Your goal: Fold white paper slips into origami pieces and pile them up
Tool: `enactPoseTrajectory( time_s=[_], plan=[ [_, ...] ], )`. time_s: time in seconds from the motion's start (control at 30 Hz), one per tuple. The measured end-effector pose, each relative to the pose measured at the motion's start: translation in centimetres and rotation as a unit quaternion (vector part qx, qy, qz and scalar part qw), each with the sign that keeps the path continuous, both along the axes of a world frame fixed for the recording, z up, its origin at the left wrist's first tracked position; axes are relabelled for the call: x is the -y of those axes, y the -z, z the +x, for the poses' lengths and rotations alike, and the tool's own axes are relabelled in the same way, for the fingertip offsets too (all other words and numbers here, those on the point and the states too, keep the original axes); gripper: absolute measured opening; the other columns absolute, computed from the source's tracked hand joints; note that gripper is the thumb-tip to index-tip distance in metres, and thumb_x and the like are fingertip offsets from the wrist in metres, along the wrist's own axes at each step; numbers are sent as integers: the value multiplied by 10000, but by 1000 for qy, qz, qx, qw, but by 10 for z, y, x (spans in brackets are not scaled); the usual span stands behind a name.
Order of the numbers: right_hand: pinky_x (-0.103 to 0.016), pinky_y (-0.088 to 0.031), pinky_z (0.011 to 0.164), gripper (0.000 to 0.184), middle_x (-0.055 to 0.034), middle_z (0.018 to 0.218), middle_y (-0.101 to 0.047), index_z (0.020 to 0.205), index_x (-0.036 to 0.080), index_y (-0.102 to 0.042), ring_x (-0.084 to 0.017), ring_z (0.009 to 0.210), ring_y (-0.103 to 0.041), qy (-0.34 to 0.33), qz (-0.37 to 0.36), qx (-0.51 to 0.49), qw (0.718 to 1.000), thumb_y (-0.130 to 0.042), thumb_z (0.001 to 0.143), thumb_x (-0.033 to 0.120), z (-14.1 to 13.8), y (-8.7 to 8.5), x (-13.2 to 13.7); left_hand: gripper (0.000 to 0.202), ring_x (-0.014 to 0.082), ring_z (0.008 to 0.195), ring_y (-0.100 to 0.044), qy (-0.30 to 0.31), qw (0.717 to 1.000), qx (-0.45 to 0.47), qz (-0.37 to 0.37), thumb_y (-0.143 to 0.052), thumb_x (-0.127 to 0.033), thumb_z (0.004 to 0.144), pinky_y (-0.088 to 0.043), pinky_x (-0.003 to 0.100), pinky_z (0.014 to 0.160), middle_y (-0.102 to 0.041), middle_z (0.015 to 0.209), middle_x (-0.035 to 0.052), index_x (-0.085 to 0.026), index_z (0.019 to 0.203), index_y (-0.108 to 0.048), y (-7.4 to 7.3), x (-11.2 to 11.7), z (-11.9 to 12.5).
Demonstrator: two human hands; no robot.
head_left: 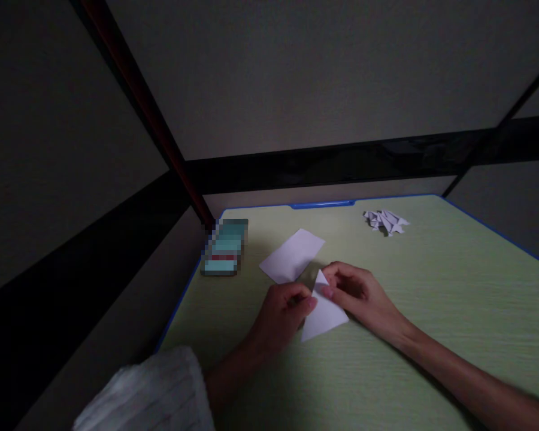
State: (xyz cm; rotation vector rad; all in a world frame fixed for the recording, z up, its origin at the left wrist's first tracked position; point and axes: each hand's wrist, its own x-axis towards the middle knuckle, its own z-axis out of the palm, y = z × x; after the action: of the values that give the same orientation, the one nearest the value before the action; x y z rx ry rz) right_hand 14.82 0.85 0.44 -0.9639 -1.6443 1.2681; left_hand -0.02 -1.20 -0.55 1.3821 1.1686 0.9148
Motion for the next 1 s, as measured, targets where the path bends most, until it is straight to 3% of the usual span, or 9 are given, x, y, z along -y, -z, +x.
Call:
enactPoseTrajectory(
  time_s=[0.07,0.23,0.37,0.63,0.73,0.8,0.87,0.93,1.0],
  plan=[
    [-167,-273,391,153,60,497,-393,613,152,-498,-57,449,-354,-39,-32,0,999,-590,666,262,-3,2,2,262,58,430,-274,26,998,-43,30,-475,-278,686,-191,196,414,-292,441,-68,-156,481,-365,-1,3,1],
    [-176,-208,354,286,65,427,-351,533,150,-468,-50,396,-300,-25,-60,-2,998,-527,710,366,-3,7,2,276,79,489,-296,48,986,-133,85,-377,-266,743,-202,213,457,-312,485,-53,-169,493,-312,-5,5,4],
    [-178,-183,333,363,69,398,-329,480,157,-423,-41,358,-270,12,-64,5,998,-469,740,406,-2,7,0,336,79,455,-288,25,980,-185,70,-368,-324,751,-182,224,444,-295,454,-52,-172,460,-299,-4,3,4],
    [-180,-213,326,337,62,365,-376,466,153,-452,-46,332,-321,78,-43,23,996,-499,725,363,-3,2,2,461,64,409,-217,-8,976,-214,37,-415,-484,695,-130,227,404,-210,418,-53,-172,379,-290,2,-3,-4],
    [-178,-212,318,317,61,360,-383,478,151,-465,-49,326,-328,159,-29,-7,987,-522,712,358,8,1,-7,475,58,387,-215,-38,983,-177,40,-422,-477,694,-134,225,392,-195,381,-59,-179,366,-250,0,-4,-7],
    [-174,-203,310,312,66,362,-378,487,151,-463,-42,316,-312,199,-28,-59,978,-538,702,364,14,1,-13,480,53,349,-227,-72,991,-105,36,-380,-468,725,-163,216,372,-221,338,-62,-180,361,-258,-1,-4,-6],
    [-167,-194,312,319,66,375,-387,492,149,-459,-34,316,-299,177,-64,-102,977,-546,694,380,17,1,-16,447,53,328,-285,-82,996,-7,28,-359,-444,750,-218,197,358,-325,340,-53,-158,407,-380,-4,-4,-5],
    [-165,-198,313,326,67,379,-390,494,149,-456,-32,315,-294,116,-119,-121,979,-561,675,399,14,2,-14,300,58,369,-377,-61,995,71,29,-446,-390,731,-273,176,364,-462,450,-34,-133,618,-552,-6,-3,-4],
    [-168,-219,320,343,60,378,-405,488,147,-455,-36,319,-312,46,-157,-119,979,-561,668,420,9,4,-9,225,63,444,-443,-25,994,96,43,-555,-311,678,-311,162,384,-530,588,-15,-159,837,-600,-7,-1,-3]
  ],
)
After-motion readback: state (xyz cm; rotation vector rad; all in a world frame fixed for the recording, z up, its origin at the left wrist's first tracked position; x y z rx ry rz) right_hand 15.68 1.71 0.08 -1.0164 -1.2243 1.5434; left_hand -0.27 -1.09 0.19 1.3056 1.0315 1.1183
